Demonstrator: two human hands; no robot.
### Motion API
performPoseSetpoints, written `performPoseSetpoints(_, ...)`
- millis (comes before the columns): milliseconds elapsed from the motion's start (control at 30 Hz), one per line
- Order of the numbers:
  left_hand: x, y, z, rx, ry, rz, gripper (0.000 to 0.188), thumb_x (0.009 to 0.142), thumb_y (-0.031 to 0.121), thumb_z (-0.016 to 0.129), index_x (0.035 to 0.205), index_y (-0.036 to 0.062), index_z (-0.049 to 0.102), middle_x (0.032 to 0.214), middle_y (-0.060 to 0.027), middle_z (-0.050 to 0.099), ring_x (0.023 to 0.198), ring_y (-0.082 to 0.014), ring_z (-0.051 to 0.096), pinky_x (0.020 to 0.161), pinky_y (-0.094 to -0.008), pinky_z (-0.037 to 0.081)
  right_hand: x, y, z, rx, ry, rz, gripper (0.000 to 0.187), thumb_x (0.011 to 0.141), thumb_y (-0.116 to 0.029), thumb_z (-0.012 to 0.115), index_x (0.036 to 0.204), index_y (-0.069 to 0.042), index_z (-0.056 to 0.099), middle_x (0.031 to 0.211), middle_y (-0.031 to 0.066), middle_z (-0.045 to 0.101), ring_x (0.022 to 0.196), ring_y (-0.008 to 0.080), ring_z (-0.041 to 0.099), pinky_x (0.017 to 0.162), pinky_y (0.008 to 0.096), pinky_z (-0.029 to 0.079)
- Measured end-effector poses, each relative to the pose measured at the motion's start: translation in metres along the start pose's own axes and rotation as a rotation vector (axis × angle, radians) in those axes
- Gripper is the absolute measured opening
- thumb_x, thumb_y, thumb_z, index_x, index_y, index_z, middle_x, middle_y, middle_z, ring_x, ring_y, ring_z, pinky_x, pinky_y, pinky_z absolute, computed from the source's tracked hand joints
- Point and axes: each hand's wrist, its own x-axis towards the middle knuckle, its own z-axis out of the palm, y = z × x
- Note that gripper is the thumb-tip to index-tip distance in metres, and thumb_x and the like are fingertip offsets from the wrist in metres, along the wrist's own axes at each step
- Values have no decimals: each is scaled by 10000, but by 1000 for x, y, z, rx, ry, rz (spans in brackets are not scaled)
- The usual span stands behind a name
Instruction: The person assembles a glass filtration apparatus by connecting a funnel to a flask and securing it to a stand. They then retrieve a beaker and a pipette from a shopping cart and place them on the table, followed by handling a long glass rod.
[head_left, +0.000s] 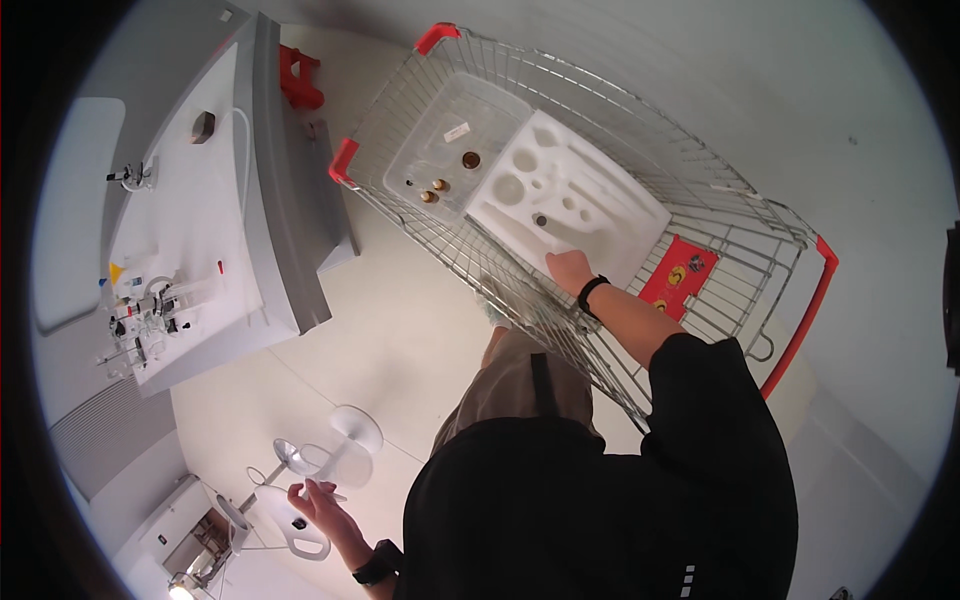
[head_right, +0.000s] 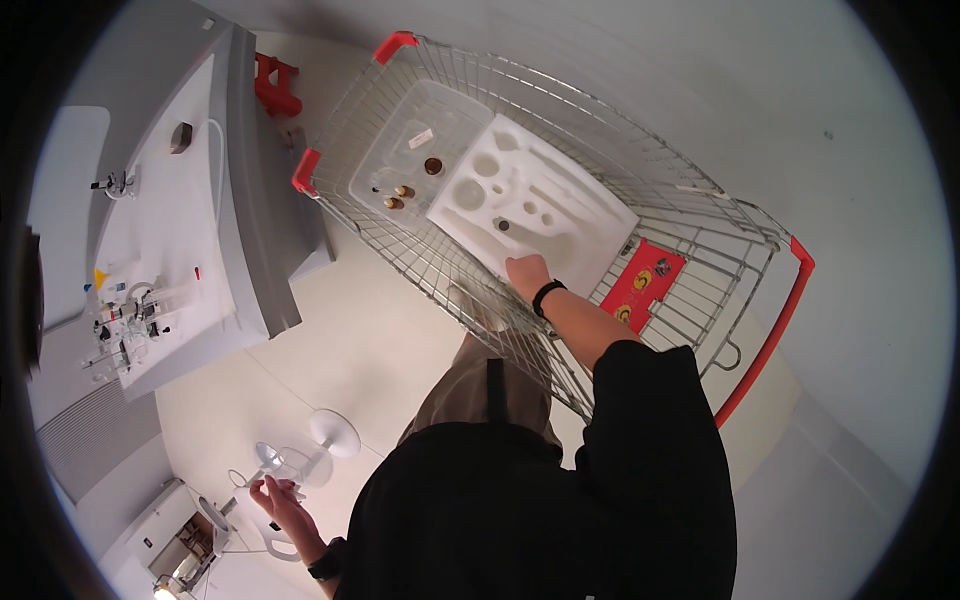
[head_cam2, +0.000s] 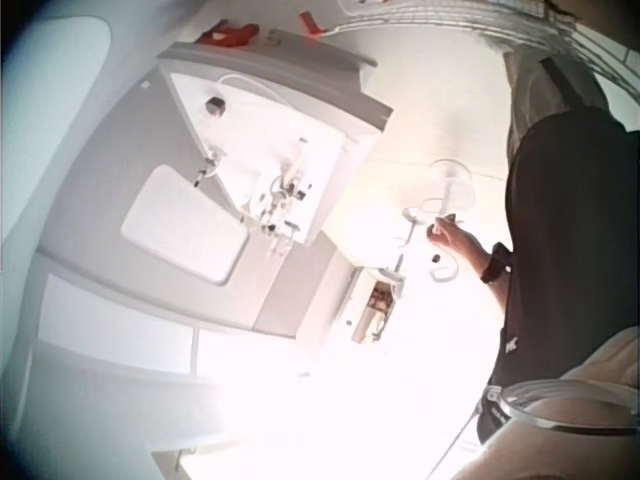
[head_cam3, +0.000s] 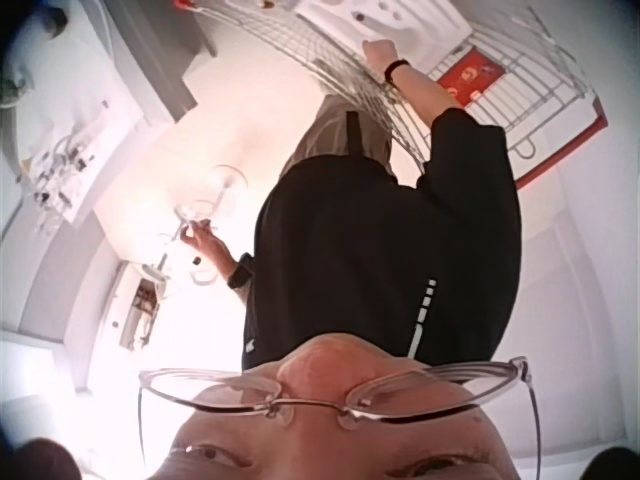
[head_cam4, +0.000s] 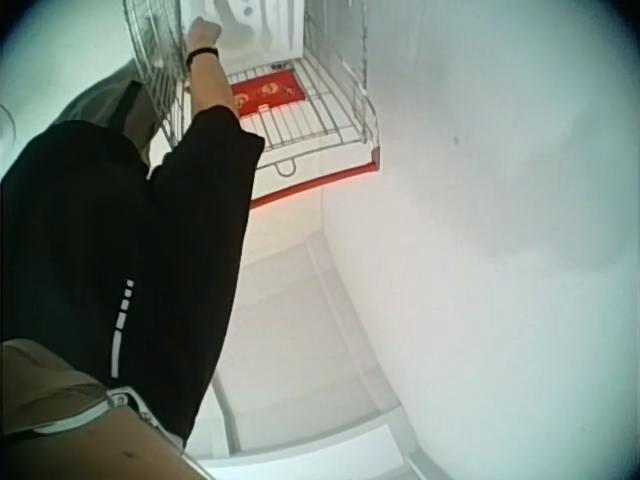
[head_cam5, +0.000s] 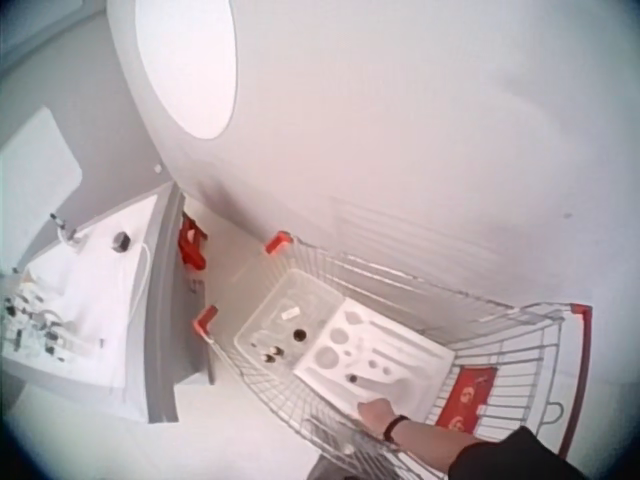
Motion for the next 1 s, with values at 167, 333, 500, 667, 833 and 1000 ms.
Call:
performPoseSetpoints(167, -6, 10, 26, -194, -283, -158, 403, 1010, 211, 485, 1363, 22, 439, 899, -21, 539, 816, -109, 521, 866, -271, 433, -12, -29, -97, -37, -98, 29, 127, 812, -118, 580, 898, -36, 533, 689, 130, 649, 669, 322, 663, 573, 442, 512)
performPoseSetpoints(333, -6, 20, 80, 61, -500, -75, 234, 945, 74, 536, 1137, -23, 628, 937, -38, 585, 896, -136, 565, 859, -283, 467, -31, -105, -237, 497, 64, -87, 257, 783, -188, 717, 923, -38, 562, 713, 100, 648, 668, 277, 652, 576, 359, 491)
performPoseSetpoints(500, 0, 57, 155, 124, -852, 65, 279, 914, 199, 602, 1109, 10, 665, 937, -29, 569, 953, -145, 536, 886, -287, 415, -56, -194, -321, 1050, -130, -330, 297, 763, -158, 787, 965, -52, 596, 741, 60, 650, 654, 175, 636, 601, 285, 492)
performPoseSetpoints(667, -1, 79, 188, -12, -1027, 147, 354, 890, 286, 636, 1121, 17, 654, 1015, -49, 519, 981, -170, 509, 884, -318, 408, -54, -234, -319, 1082, -165, -499, 333, 764, -196, 799, 987, -57, 595, 770, 52, 659, 669, 166, 644, 610, 278, 498)
performPoseSetpoints(833, 4, 76, 194, 46, -1067, 168, 251, 866, 156, 659, 1080, 25, 647, 1055, -55, 507, 1002, -180, 513, 895, -314, 408, -52, -242, -319, 1035, -174, -466, 357, 780, -216, 788, 1032, -63, 585, 780, 50, 656, 681, 159, 646, 610, 281, 494)
performPoseSetpoints(1000, 22, 45, 157, -8, -911, 82, 280, 856, 209, 668, 1060, 19, 636, 1093, -52, 550, 1053, -160, 511, 934, -301, 396, -52, -229, -309, 1126, -191, -232, 335, 847, -215, 716, 1100, -63, 558, 815, 69, 636, 683, 175, 626, 631, 296, 490)
